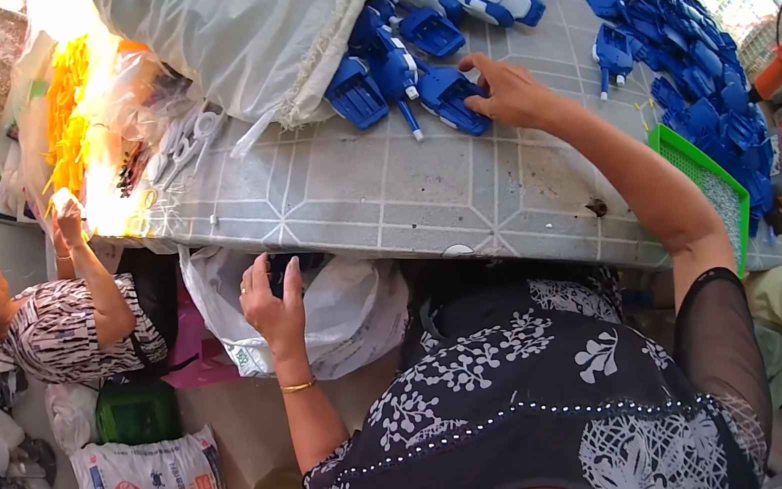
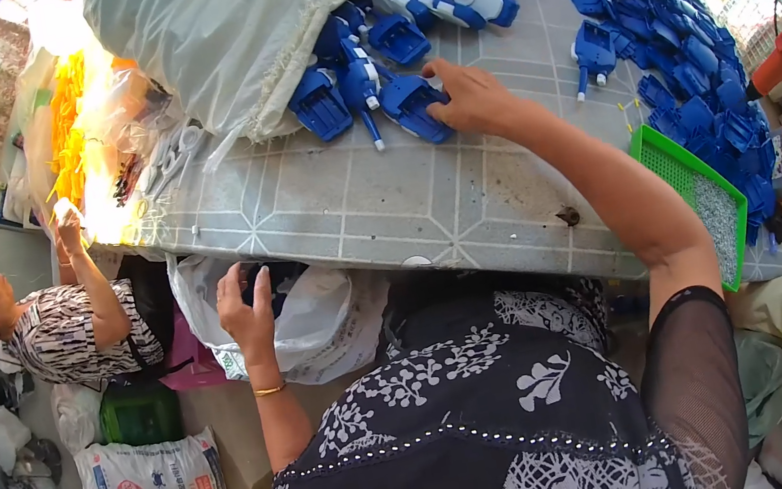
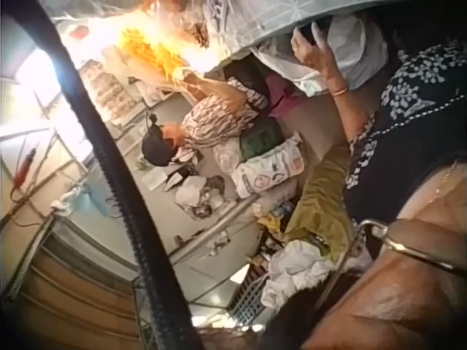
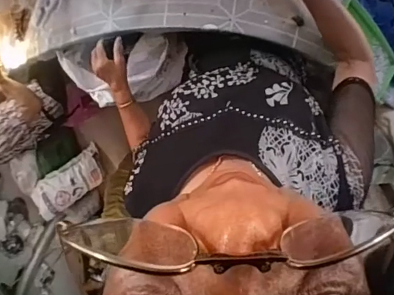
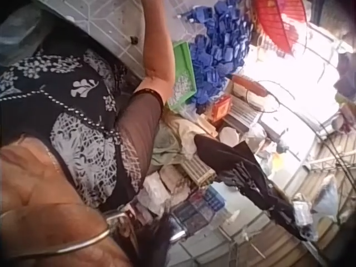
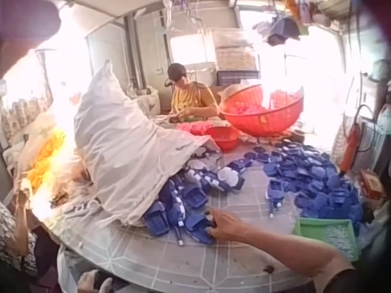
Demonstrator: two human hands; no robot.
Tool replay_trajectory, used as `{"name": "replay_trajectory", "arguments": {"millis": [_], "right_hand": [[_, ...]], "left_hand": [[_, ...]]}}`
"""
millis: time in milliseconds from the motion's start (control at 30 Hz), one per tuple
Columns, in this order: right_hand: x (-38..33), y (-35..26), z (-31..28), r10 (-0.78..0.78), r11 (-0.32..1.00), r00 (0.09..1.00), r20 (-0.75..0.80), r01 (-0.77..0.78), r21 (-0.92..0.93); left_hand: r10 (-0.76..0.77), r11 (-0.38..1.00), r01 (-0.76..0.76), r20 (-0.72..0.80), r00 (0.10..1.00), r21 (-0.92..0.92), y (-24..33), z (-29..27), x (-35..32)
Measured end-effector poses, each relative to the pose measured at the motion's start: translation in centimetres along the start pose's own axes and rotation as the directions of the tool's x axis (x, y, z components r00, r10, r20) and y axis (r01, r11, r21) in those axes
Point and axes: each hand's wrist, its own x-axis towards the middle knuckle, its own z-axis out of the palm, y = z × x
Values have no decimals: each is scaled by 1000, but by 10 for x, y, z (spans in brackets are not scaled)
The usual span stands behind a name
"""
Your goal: The person is assembling blue plastic toy components using an electric screwdriver and screws on a work table.
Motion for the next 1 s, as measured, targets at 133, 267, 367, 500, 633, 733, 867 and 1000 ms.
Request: {"name": "replay_trajectory", "arguments": {"millis": [133,267,367,500,633,733,867,1000], "right_hand": [[-34,15,-29,-23,1000,991,131,24,-5],[-83,20,-47,-74,997,974,215,71,20],[-117,41,-35,-218,976,968,121,220,-2],[-181,33,-65,-231,968,866,-443,253,-12],[-239,72,-117,-61,996,169,-984,73,-49],[-275,121,-141,238,955,111,-965,155,254],[-293,169,-126,225,945,554,-802,-324,42],[-278,200,-129,117,913,622,-774,-374,-163]], "left_hand": [[196,936,-182,17,980,-300,74,-2,10],[599,738,-507,86,796,-446,166,22,31],[786,595,-654,171,593,-466,220,58,46],[879,477,-733,249,407,-485,251,108,65],[882,470,-665,280,379,-581,277,116,66],[905,419,-670,226,359,-613,300,123,60],[892,444,-639,247,378,-628,320,130,56],[886,462,-624,299,354,-630,328,139,58]]}}
